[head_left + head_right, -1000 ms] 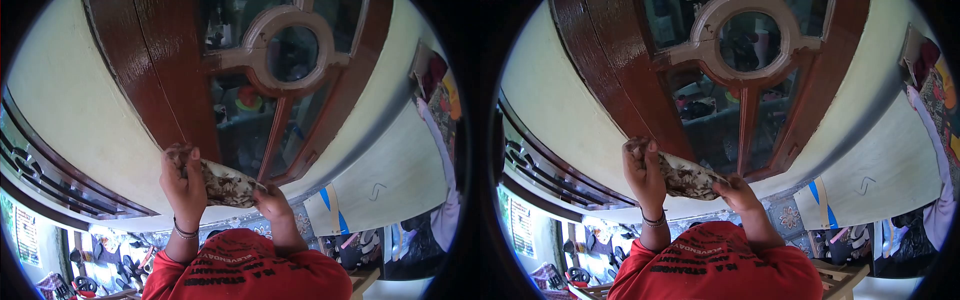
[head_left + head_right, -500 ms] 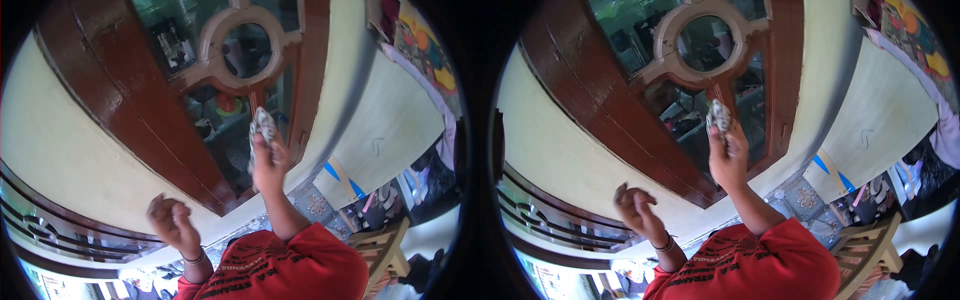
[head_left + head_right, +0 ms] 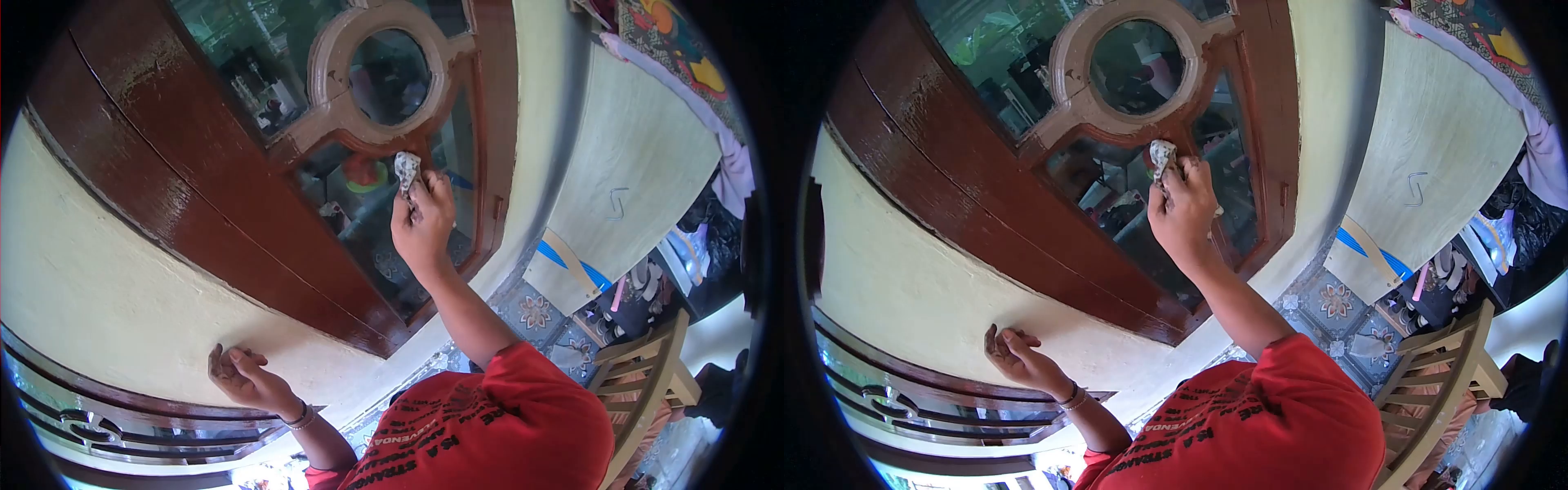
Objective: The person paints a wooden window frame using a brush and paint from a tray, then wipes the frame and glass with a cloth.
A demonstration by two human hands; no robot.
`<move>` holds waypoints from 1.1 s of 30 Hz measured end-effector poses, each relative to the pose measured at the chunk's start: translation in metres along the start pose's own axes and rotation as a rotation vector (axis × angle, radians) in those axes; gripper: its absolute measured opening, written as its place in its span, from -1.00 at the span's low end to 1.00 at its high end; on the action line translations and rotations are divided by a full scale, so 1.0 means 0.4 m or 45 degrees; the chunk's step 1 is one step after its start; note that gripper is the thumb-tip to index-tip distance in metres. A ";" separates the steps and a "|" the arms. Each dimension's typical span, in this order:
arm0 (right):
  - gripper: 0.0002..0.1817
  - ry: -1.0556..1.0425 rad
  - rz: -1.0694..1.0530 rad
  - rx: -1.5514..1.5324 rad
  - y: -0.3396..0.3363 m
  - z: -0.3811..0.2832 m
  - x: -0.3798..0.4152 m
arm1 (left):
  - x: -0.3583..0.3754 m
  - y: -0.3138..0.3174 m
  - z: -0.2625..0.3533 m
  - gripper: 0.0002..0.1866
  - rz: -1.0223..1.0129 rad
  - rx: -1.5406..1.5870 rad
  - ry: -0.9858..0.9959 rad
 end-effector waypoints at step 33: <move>-0.80 -0.303 0.137 -0.021 0.048 -0.168 -0.081 | -0.019 -0.033 -0.018 -0.75 0.149 0.097 0.011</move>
Point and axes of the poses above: each hand's wrist, its own x-axis away from the middle knuckle, its own y-axis out of the palm, z = x × y, the point moved 10 cm from there along -x, towards the middle knuckle, and after that the axes turned 9 degrees about -y, right-handed, at the moved point
